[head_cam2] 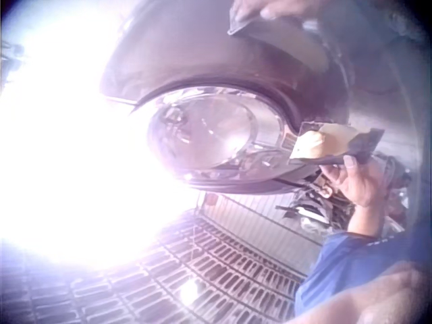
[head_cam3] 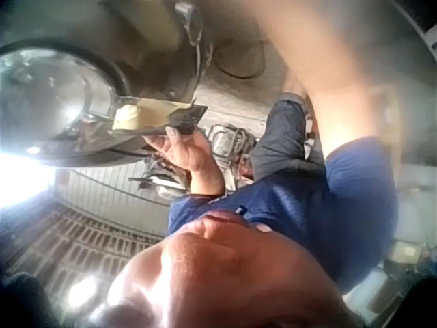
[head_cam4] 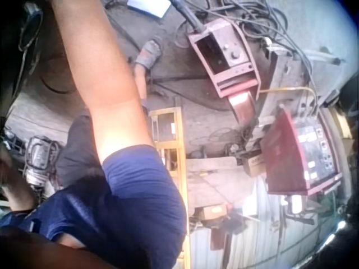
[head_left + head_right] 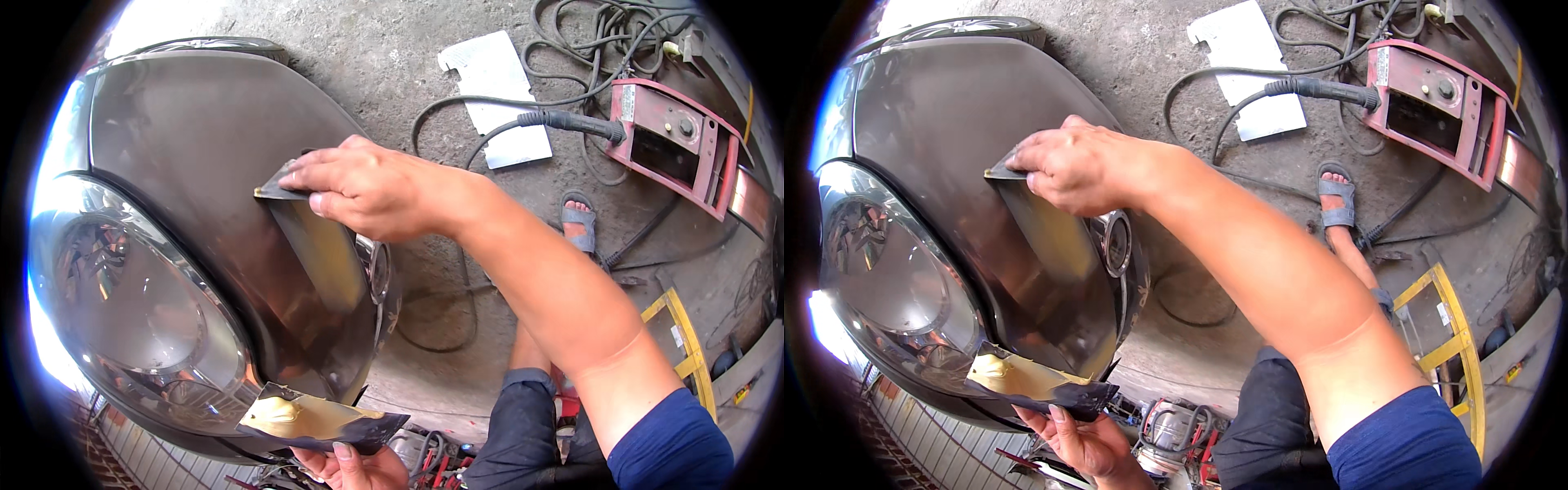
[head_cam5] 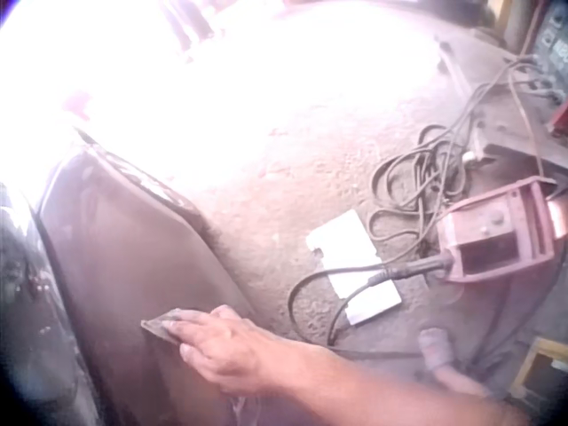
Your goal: The person applies a beige body filler to the side and front bumper of a gray car using a metal spreader. They smooth the filler over the surface and then clean the spreader with a sanding block.
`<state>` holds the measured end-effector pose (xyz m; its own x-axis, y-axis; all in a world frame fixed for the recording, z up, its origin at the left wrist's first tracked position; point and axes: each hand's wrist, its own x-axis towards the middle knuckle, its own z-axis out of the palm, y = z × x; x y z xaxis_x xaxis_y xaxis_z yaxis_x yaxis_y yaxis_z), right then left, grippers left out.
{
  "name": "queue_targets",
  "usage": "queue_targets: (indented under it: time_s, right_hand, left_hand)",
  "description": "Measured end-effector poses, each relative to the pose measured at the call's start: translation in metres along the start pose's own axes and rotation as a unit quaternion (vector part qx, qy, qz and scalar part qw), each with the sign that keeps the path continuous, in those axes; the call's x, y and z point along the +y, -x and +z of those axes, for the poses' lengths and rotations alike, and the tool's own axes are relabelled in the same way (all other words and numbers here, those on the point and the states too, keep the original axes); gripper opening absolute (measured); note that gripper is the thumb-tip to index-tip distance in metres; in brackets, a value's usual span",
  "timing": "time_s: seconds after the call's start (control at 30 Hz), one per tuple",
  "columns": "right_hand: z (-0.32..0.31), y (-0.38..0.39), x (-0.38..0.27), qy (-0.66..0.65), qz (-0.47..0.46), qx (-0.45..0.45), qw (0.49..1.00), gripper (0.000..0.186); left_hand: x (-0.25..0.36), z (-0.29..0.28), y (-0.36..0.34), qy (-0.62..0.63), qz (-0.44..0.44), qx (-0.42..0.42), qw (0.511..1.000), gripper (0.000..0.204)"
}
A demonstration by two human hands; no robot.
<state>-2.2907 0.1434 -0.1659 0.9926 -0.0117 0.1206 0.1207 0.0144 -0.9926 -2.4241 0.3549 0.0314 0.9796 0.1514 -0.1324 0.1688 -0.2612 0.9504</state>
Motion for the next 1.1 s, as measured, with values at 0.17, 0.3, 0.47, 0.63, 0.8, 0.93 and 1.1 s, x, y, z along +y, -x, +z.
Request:
queue_targets:
  time_s: [0.17,0.3,0.47,0.63,0.8,0.93,1.1]
  right_hand:
    - [0.036,0.038,0.001,0.044,-0.039,0.063,0.996,0.04]
    - [0.074,0.075,-0.006,0.015,-0.035,0.138,0.99,0.04]
    - [0.114,0.113,-0.019,-0.013,0.018,0.158,0.987,0.042]
    - [0.126,0.149,-0.032,-0.073,0.081,0.071,0.991,0.044]
    - [0.067,0.156,-0.062,-0.431,-0.056,0.049,0.899,0.039]
    - [0.065,0.154,-0.029,-0.205,-0.089,0.033,0.974,0.037]
    - [0.037,0.076,0.016,-0.005,-0.075,0.143,0.987,0.043]
  left_hand:
    - [-0.002,-0.003,-0.002,0.009,0.001,-0.012,1.0,0.053]
    - [-0.005,-0.002,-0.003,0.002,0.005,-0.007,1.0,0.053]
    - [-0.006,-0.005,-0.004,0.002,-0.002,-0.032,0.999,0.052]
    - [-0.005,0.002,-0.004,0.015,-0.029,-0.038,0.999,0.051]
    - [-0.005,0.007,-0.006,0.054,-0.056,-0.073,0.994,0.052]
    - [-0.003,0.02,-0.014,0.028,-0.037,-0.007,0.999,0.053]
    - [-0.003,0.0,-0.007,0.013,0.012,-0.046,0.999,0.053]
